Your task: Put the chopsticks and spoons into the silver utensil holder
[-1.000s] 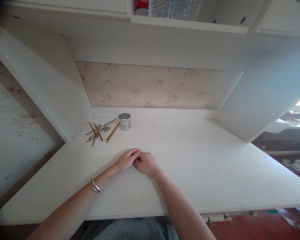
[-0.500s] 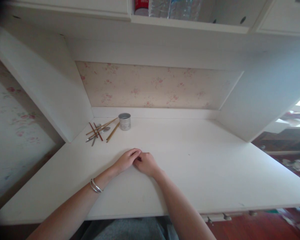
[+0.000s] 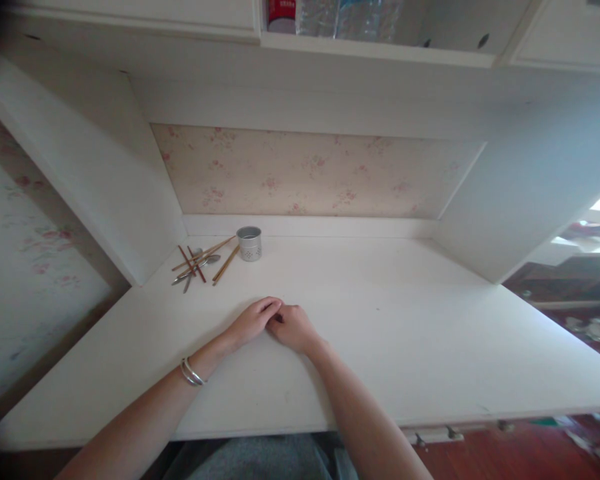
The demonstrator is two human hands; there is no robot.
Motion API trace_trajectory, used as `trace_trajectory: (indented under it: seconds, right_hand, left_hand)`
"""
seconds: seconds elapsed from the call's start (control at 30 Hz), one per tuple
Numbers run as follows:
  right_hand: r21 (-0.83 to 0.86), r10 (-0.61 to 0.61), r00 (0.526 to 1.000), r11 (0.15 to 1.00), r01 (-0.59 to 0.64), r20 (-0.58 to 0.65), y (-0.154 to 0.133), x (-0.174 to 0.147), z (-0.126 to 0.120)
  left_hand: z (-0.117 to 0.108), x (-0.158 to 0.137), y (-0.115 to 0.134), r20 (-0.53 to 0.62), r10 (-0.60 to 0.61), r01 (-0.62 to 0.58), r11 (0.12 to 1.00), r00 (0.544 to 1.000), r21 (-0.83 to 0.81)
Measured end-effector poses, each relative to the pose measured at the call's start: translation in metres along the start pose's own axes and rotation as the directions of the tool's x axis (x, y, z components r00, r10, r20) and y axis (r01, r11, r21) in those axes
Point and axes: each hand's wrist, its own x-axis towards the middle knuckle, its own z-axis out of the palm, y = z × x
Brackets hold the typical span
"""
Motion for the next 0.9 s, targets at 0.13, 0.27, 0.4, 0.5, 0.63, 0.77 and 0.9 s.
trace_trajectory:
  seconds: [0.13,0.27,0.4,0.5,0.63,0.77,0.9]
  right_hand:
    - [0.011,-0.008,1.000,1.000,0.009,-0.007,-0.0001,-0.0005,-0.0003]
    - [0.004,-0.006,1.000,1.000,0.006,-0.002,0.0003,-0.0006,-0.0001]
    - [0.003,-0.007,1.000,1.000,0.007,0.000,0.0014,-0.0003,0.0002]
    - [-0.005,-0.014,1.000,1.000,0.014,-0.007,0.0016,-0.0003,0.0001]
    - [-0.017,-0.009,1.000,1.000,0.009,0.007,0.0016,-0.0001,0.0001]
    - [-0.014,-0.008,1.000,1.000,0.008,0.006,0.0025,0.0002,0.0007]
    - [-0.016,-0.027,1.000,1.000,0.027,-0.008,0.0030,-0.0002,0.0007]
  left_hand:
    - [0.0005,0.0009,-0.0021,-0.003,0.016,-0.016,1.000,1.000,0.012]
    - [0.0001,0.0006,-0.0007,-0.001,0.022,-0.022,1.000,1.000,0.009]
    - [-0.0001,0.0002,-0.0001,0.004,0.010,-0.010,1.000,1.000,0.001]
    - [0.0001,0.0002,-0.0006,0.002,0.011,-0.011,1.000,1.000,-0.001]
    - [-0.0001,0.0002,0.0000,0.004,0.020,-0.020,1.000,1.000,0.012]
    - [-0.0003,0.0009,0.0001,0.007,0.017,-0.017,1.000,1.000,0.019]
    - [0.0002,0.0015,-0.0019,0.003,0.020,-0.020,1.000,1.000,0.011]
